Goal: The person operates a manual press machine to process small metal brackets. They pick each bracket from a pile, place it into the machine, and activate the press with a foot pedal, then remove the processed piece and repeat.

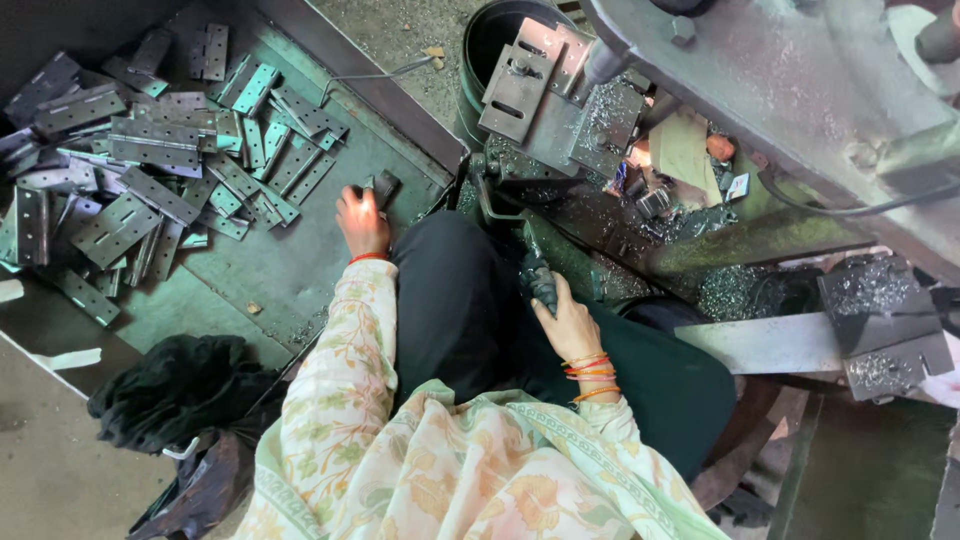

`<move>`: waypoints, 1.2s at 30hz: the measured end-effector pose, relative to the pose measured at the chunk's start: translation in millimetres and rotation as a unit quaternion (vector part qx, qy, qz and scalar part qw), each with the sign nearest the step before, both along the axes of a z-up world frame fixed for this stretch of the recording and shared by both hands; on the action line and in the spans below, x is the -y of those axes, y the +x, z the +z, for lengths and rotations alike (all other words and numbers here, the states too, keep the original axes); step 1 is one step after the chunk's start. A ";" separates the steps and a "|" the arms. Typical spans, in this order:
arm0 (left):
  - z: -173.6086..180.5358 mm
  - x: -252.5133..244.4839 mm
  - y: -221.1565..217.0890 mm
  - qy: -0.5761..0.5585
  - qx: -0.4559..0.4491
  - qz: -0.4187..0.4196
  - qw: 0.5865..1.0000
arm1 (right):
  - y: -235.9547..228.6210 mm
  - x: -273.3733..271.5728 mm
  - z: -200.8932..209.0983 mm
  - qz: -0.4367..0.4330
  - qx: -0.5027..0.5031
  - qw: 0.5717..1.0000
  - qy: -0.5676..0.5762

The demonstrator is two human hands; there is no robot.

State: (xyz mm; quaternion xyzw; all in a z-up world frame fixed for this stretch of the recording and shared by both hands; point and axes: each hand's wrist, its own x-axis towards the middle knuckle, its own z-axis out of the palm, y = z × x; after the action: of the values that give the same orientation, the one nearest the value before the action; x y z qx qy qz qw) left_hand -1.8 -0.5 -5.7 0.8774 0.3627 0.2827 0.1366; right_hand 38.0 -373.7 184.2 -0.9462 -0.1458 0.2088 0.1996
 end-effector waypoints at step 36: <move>193.5 141.8 170.4 0.238 -0.112 -0.357 0.896 | 5.9 7.6 -16.5 0.024 -0.005 1.000 0.005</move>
State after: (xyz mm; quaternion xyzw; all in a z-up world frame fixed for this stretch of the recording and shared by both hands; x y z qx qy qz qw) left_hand 168.6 -142.3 187.8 0.9800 -0.0399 0.1933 -0.0264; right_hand 43.9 -381.3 167.8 -0.9402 -0.1686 0.2180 0.2000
